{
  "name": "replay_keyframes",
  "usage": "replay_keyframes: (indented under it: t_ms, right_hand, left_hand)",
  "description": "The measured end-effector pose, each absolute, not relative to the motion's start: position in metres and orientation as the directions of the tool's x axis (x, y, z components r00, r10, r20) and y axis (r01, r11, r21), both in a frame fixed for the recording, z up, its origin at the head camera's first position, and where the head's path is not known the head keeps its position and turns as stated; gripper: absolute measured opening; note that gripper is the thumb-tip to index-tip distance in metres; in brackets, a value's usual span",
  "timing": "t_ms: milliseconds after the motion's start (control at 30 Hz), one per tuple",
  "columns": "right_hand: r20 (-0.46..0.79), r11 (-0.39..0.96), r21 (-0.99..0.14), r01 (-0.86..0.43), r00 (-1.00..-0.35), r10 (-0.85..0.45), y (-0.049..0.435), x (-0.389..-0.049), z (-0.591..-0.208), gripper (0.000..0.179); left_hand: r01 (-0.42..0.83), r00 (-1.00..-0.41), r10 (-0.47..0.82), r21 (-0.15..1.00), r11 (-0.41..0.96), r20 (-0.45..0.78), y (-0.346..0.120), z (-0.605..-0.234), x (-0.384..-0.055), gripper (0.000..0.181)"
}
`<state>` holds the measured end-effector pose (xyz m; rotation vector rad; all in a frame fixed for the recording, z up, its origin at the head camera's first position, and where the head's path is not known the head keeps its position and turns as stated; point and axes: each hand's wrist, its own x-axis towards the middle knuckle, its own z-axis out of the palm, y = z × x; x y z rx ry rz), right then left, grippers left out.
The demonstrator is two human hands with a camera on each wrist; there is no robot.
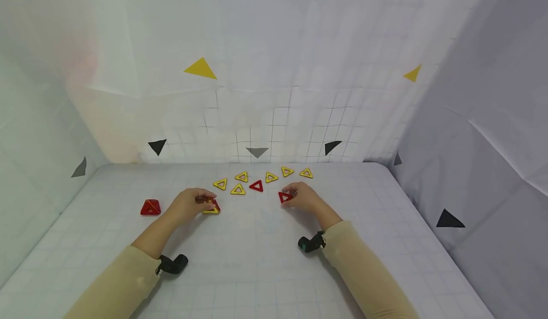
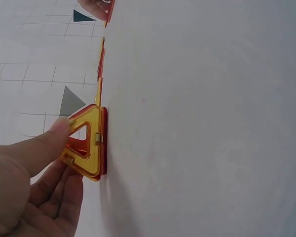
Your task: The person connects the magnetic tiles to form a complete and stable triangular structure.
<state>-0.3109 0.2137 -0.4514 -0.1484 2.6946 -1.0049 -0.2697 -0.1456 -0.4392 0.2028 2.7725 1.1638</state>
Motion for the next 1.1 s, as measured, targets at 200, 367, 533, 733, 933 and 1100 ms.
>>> replay_keyframes:
  t_ms: [200,367,533,733,933,1100]
  right_hand:
    - [-0.205,0.761,-0.649,-0.003,-0.962,-0.179,0.211,-0.310,-0.450,0.044]
    - [-0.194,0.757,-0.654,-0.016,-0.963,-0.188,0.210,-0.308,-0.450,0.042]
    - [-0.179,0.758,-0.651,-0.043,-0.962,-0.208,0.210,-0.309,-0.450,0.041]
    - [-0.183,0.759,-0.649,-0.039,-0.961,-0.206,0.211,-0.311,-0.452,0.041]
    - [-0.196,0.750,-0.661,-0.020,-0.960,-0.198,0.211,-0.312,-0.452,0.041]
    - [-0.199,0.749,-0.662,-0.015,-0.960,-0.196,0.211,-0.313,-0.454,0.041]
  left_hand:
    - [0.074,-0.983,0.174,0.731,0.678,-0.062,-0.146,-0.441,-0.270,0.029]
    - [0.068,-0.984,0.166,0.735,0.674,-0.061,-0.146,-0.441,-0.271,0.029]
    - [0.051,-0.984,0.161,0.753,0.656,-0.074,-0.146,-0.440,-0.271,0.032]
    - [0.045,-0.988,0.141,0.765,0.642,-0.060,-0.149,-0.441,-0.279,0.029]
    - [-0.009,-0.991,0.101,0.802,0.598,-0.087,-0.149,-0.443,-0.295,0.030]
    - [-0.062,-0.992,0.053,0.819,0.570,-0.112,-0.144,-0.444,-0.309,0.037]
